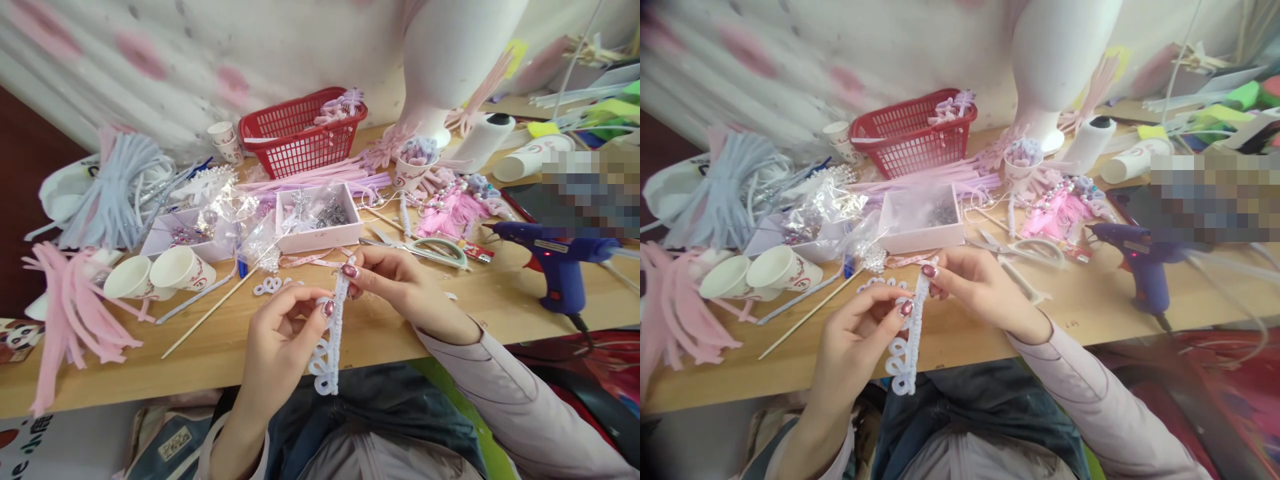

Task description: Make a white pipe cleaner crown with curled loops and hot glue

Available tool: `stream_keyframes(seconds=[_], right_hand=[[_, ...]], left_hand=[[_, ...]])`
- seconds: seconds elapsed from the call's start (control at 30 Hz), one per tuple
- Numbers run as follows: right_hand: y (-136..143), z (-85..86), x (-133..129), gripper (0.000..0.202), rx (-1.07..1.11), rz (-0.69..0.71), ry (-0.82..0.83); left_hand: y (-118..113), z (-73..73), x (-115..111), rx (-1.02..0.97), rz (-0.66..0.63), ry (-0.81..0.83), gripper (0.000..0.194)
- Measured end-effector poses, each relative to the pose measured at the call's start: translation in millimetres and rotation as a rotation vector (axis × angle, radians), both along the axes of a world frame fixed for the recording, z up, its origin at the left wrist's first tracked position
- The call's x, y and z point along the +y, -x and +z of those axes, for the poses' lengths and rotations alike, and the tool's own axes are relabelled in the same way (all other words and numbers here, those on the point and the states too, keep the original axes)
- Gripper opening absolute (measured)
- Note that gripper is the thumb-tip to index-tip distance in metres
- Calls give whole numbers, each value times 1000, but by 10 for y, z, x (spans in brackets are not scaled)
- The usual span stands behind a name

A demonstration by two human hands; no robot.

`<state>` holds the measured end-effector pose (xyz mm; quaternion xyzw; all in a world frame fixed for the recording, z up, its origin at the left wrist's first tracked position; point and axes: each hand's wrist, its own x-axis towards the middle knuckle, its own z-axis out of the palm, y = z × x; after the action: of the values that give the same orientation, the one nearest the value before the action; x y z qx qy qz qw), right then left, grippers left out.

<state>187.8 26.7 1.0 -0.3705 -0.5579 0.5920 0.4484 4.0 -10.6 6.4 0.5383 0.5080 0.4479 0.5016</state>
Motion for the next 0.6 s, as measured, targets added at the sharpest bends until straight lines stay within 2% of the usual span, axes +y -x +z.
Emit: stream_keyframes(seconds=[0.07,0.23,0.33,0.43,0.5,0.6], right_hand=[[10,-5,1,34,15,-12,18],[16,-20,-9,34,48,-41,24],[11,-28,-19,33,51,-105,31],[4,-49,-24,32,76,-202,40],[-1,-74,-28,30,125,-273,49],[9,-118,-47,27,199,-379,60]], left_hand=[[21,-11,9,-61,-8,41,6],[105,0,-47,-122,-20,156,30],[129,1,-189,-139,13,337,33],[149,-69,-368,-199,96,463,45],[163,-140,-464,-231,178,435,51],[124,-213,-536,-254,257,343,41]])
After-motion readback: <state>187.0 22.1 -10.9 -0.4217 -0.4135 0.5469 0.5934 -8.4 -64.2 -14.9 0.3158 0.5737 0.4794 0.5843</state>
